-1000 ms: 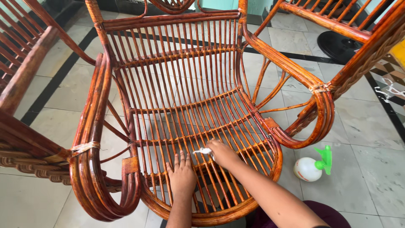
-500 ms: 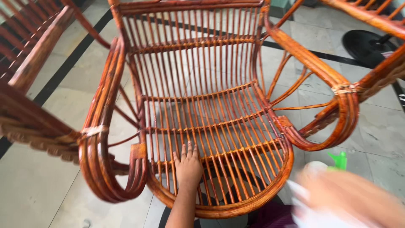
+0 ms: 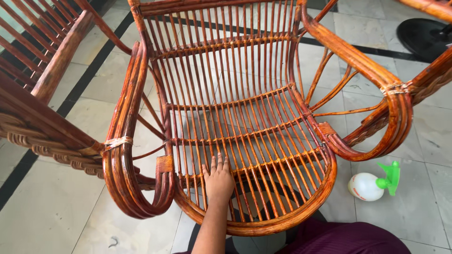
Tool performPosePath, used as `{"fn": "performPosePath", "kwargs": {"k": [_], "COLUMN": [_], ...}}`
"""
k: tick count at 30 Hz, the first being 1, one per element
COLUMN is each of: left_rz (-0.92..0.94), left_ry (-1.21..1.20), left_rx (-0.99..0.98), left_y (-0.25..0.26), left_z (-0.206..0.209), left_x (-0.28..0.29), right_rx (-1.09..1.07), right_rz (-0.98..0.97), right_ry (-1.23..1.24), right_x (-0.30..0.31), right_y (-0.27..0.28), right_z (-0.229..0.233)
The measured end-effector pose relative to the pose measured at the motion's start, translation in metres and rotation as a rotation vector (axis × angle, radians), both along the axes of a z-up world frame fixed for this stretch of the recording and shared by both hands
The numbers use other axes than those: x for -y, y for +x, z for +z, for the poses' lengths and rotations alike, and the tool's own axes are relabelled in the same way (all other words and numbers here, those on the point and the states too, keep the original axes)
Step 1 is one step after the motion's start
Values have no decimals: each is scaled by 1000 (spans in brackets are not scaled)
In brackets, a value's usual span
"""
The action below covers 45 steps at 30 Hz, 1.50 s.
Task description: The person cleans a wicker chair by spraying it with liquid from a bottle and wiping the woven seat and frame with a cloth.
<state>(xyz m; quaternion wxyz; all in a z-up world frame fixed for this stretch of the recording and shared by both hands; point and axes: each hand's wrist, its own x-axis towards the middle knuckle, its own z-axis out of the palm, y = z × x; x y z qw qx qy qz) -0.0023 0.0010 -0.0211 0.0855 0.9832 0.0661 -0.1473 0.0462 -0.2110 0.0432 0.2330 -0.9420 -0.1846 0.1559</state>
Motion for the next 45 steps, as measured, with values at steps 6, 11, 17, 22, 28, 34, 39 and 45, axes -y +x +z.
{"fn": "performPosePath", "kwargs": {"k": [6, 11, 17, 22, 28, 34, 39, 45], "left_rz": [-4, -15, -18, -45, -16, -4, -27, -41], "left_ry": [-17, -17, -9, 32, 28, 24, 58, 95], "left_rx": [26, -11, -24, -31, -13, 25, -21, 12], "left_y": [-3, -2, -7, -3, 0, -2, 0, 0], "left_z": [1, 4, 5, 3, -1, 8, 19, 15], "left_x": [-2, -3, -1, -4, 1, 4, 5, 6], "right_rx": [-9, -82, -355, -540, -568, -148, 77, 97], "right_rz": [-18, -92, -281, -433, -459, 204, 119, 95], "right_ry": [-40, 93, 656, 1176, 1201, -307, -280, -254], "right_x": [-11, -22, -28, 4, 29, -14, -36, -35], "right_y": [0, -4, -29, -48, 13, -5, 35, 27], "right_z": [-9, -11, -18, 11, 52, -15, -64, -72]}}
